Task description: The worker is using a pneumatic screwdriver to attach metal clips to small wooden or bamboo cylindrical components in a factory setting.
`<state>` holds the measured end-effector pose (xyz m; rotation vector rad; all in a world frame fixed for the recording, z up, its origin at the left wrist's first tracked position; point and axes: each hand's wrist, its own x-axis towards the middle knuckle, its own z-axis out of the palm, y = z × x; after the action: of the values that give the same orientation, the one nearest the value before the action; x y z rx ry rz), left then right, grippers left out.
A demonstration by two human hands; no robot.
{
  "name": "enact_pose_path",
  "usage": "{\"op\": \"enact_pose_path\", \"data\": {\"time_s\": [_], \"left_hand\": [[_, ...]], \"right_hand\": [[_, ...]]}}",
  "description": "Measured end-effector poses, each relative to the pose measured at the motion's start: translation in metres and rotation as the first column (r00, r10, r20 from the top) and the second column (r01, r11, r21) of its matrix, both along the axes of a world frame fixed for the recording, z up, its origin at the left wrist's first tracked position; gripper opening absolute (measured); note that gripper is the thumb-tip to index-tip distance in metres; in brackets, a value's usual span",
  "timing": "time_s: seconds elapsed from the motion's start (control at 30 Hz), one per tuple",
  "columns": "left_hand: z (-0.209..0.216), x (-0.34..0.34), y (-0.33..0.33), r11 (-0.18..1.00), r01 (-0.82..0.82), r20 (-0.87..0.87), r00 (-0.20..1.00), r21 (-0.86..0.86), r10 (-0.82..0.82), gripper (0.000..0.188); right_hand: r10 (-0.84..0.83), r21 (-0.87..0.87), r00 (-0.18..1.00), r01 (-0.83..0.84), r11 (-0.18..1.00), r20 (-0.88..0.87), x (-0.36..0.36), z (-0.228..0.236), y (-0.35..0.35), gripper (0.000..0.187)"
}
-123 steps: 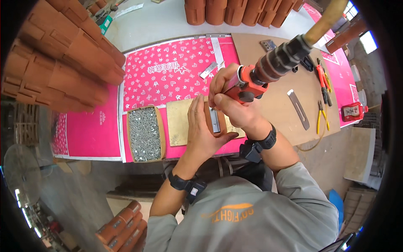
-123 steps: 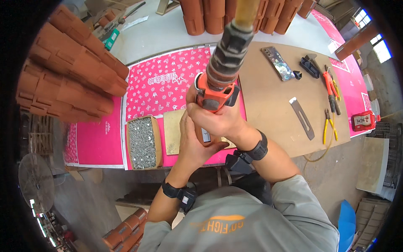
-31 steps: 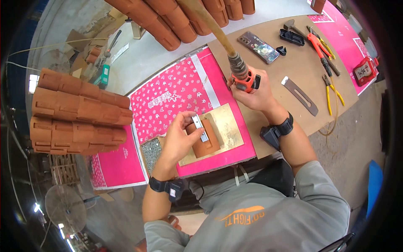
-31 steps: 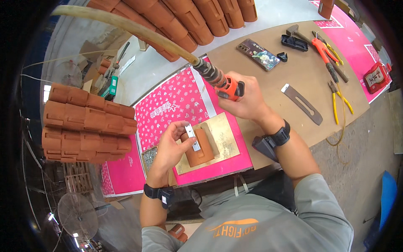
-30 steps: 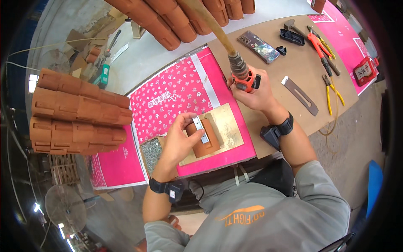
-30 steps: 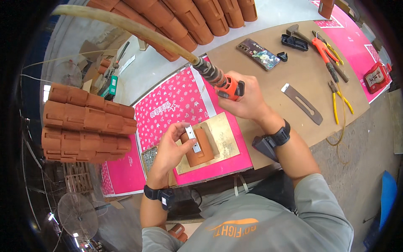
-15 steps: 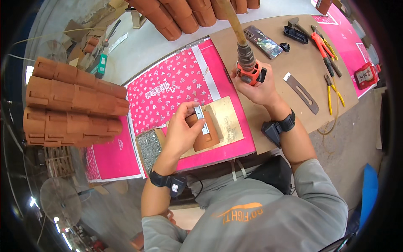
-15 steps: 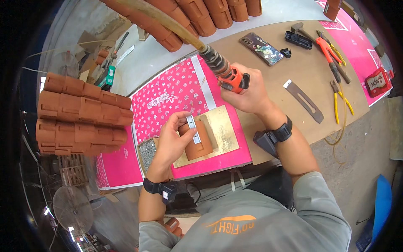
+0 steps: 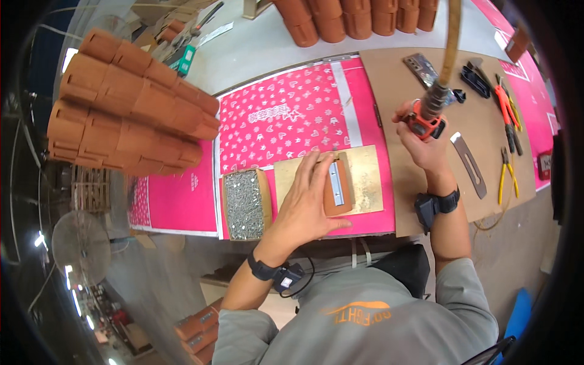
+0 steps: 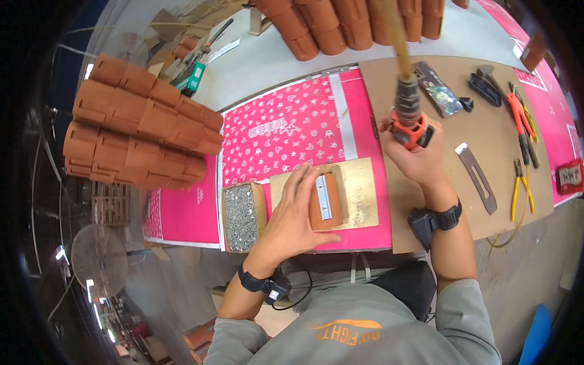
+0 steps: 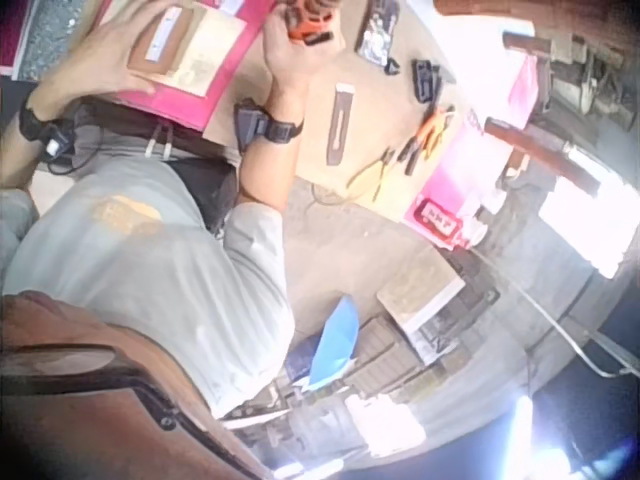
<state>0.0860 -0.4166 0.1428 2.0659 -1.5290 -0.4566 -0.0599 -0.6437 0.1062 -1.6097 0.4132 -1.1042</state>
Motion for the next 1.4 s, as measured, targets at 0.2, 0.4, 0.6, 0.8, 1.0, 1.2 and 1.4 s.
{"op": "enact_pose_path", "data": {"time_s": [0.2,0.4,0.6,0.8,1.0,1.2,1.4], "left_hand": [[-0.019,0.011,0.006,0.995,0.012,-0.178,0.984,-0.098,-0.029,0.103],[-0.034,0.012,0.016,0.982,-0.009,-0.144,0.989,-0.187,-0.018,0.111],[-0.019,0.027,0.046,0.924,-0.308,-0.115,0.95,-0.226,0.289,0.074],[-0.016,0.08,0.105,0.797,-0.572,0.387,0.702,-0.192,0.597,0.024],[-0.022,0.088,0.109,0.807,-0.588,0.354,0.744,-0.058,0.567,0.011],[-0.024,0.095,0.11,0.816,-0.578,0.314,0.768,-0.036,0.558,0.009],[-0.023,0.101,0.112,0.813,-0.582,0.268,0.781,-0.02,0.565,0.01]], "right_hand": [[0.013,0.058,0.999,-0.011,0.998,-0.034,-0.001,-0.006,-0.002,0.015],[0.043,0.078,0.993,-0.035,0.996,-0.106,-0.002,-0.009,-0.003,0.017],[0.065,0.104,0.994,-0.056,0.993,-0.087,-0.012,-0.027,-0.014,0.021],[0.08,0.042,0.993,-0.076,0.996,-0.09,-0.008,-0.024,-0.015,0.02],[0.061,0.065,0.997,-0.057,0.996,-0.055,-0.006,-0.022,-0.013,0.019],[0.035,0.05,0.997,-0.032,0.998,-0.071,-0.002,-0.008,-0.004,0.019],[0.042,0.091,0.997,-0.036,0.995,-0.064,-0.003,-0.008,-0.002,0.02]]}}
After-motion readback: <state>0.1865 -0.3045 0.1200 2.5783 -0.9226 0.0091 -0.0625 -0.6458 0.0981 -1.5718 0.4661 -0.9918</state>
